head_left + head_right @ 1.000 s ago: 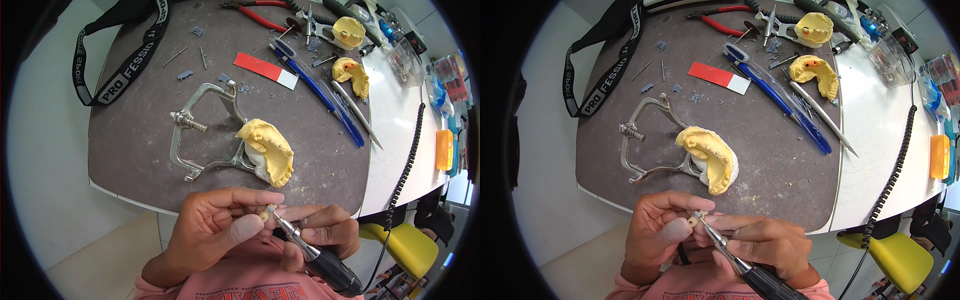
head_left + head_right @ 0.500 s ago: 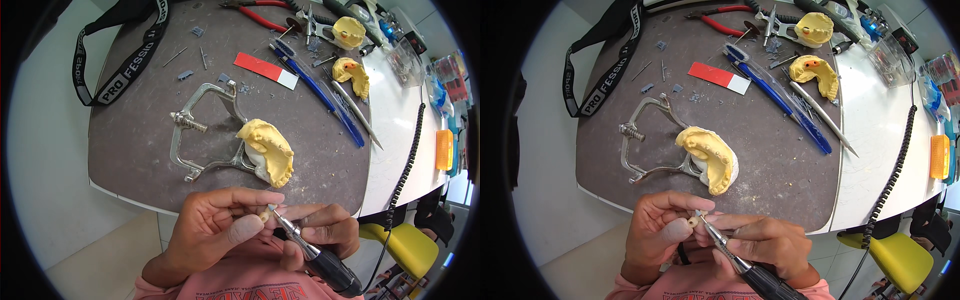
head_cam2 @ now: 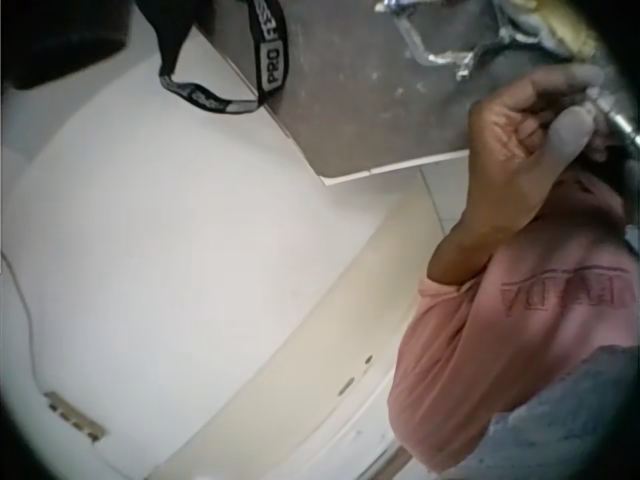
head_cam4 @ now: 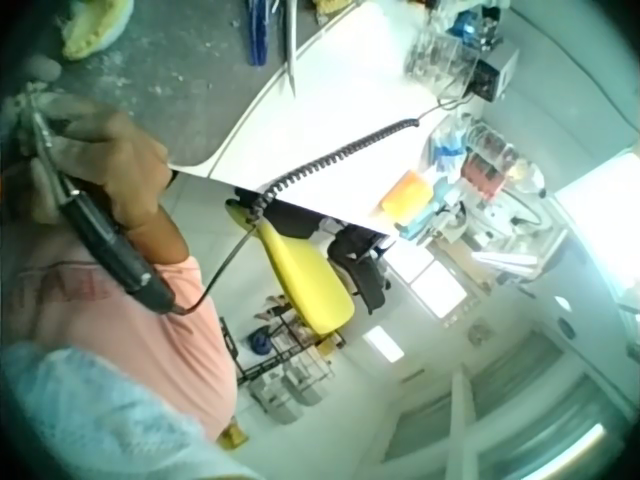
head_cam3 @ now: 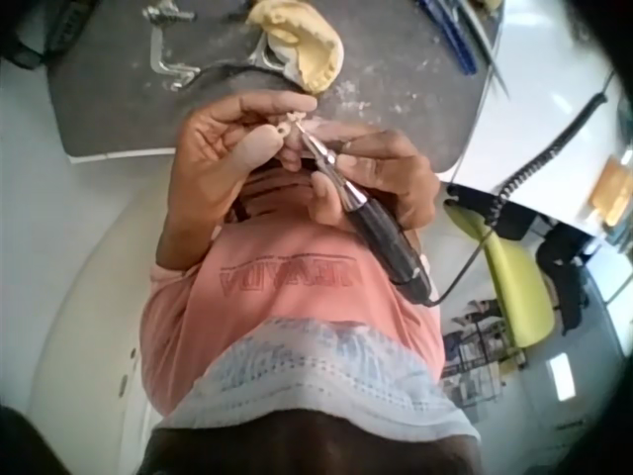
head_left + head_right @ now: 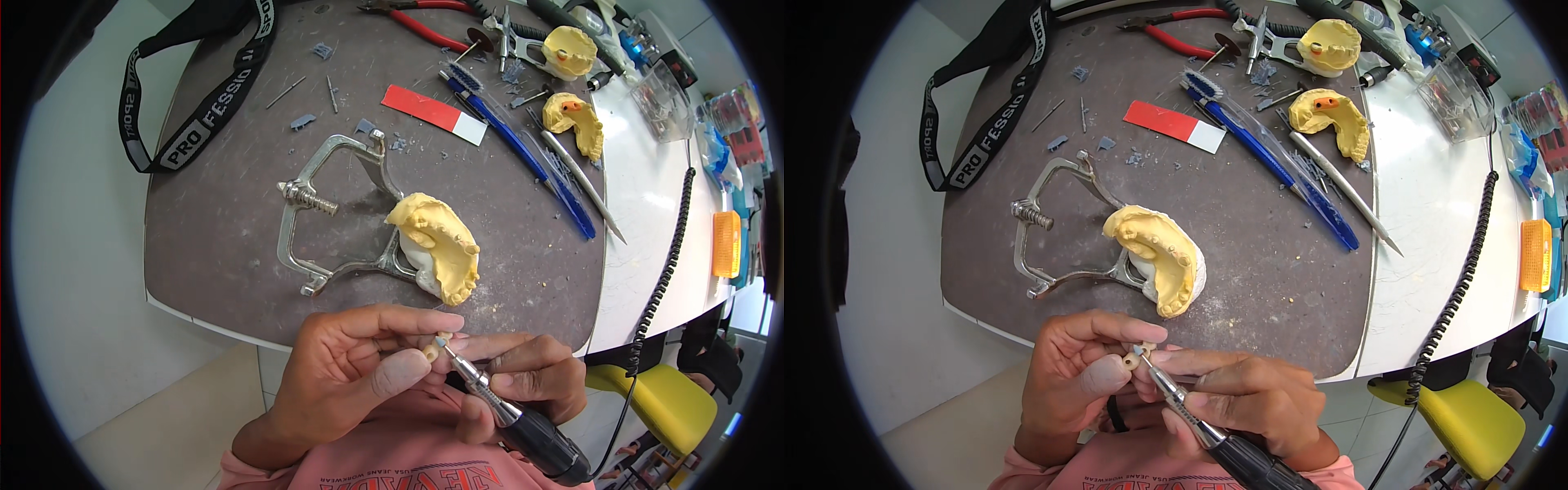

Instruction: The person shapes a dental prosthesis using a rotary handpiece tool and fits it onto a dental cast by hand.

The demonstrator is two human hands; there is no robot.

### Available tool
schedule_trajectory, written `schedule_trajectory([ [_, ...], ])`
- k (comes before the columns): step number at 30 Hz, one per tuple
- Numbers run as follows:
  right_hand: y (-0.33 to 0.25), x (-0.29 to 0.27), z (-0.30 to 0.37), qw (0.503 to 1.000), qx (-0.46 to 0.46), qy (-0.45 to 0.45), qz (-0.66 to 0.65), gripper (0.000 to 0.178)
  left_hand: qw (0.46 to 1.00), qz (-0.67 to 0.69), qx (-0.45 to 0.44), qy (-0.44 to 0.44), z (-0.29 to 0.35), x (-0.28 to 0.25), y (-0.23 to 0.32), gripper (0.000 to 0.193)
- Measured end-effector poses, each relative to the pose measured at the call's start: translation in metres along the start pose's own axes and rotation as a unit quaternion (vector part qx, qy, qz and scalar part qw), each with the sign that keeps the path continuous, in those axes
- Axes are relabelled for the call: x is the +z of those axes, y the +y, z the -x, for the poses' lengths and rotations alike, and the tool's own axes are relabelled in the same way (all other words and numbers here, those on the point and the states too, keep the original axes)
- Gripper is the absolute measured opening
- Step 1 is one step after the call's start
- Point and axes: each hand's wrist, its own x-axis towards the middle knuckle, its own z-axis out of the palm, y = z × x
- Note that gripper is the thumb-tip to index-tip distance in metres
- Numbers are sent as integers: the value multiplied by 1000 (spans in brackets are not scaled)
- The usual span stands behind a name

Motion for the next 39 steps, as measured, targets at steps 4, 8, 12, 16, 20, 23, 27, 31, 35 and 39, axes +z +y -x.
schedule_trajectory([
  [4, 0, -2, -1, 1000, -12, -15, 6, 25, 1000, 3, -6, 4, 1, 1, 0, 34],
  [8, 5, -2, 0, 1000, -6, -6, 3, 25, 1000, -5, -8, 10, -1, 0, -1, 34],
  [12, -2, 1, -2, 999, -7, -3, 40, 27, 1000, -3, -6, 5, 0, 1, 0, 34],
  [16, 2, 0, 2, 1000, -5, 17, 23, 28, 1000, -5, -1, 1, -1, 0, -1, 34],
  [20, 5, 1, 4, 1000, 0, 23, 8, 29, 1000, -7, 2, 7, 0, 0, -2, 34],
  [23, 7, 3, 4, 1000, -3, 22, -4, 29, 1000, -14, 10, 7, 0, -1, -2, 34],
  [27, 0, -3, -2, 1000, -16, -11, 11, 29, 1000, -20, 16, 1, -2, 2, -1, 34],
  [31, 2, -2, 0, 1000, -12, -3, 8, 28, 1000, -22, 18, -7, -1, 0, -2, 34],
  [35, 2, -3, 0, 999, -6, -16, 34, 28, 1000, -11, 6, 8, 0, -1, -2, 34],
  [39, 3, 0, 4, 999, -8, 18, 25, 28, 1000, -6, -1, 0, -1, 1, -2, 34],
])
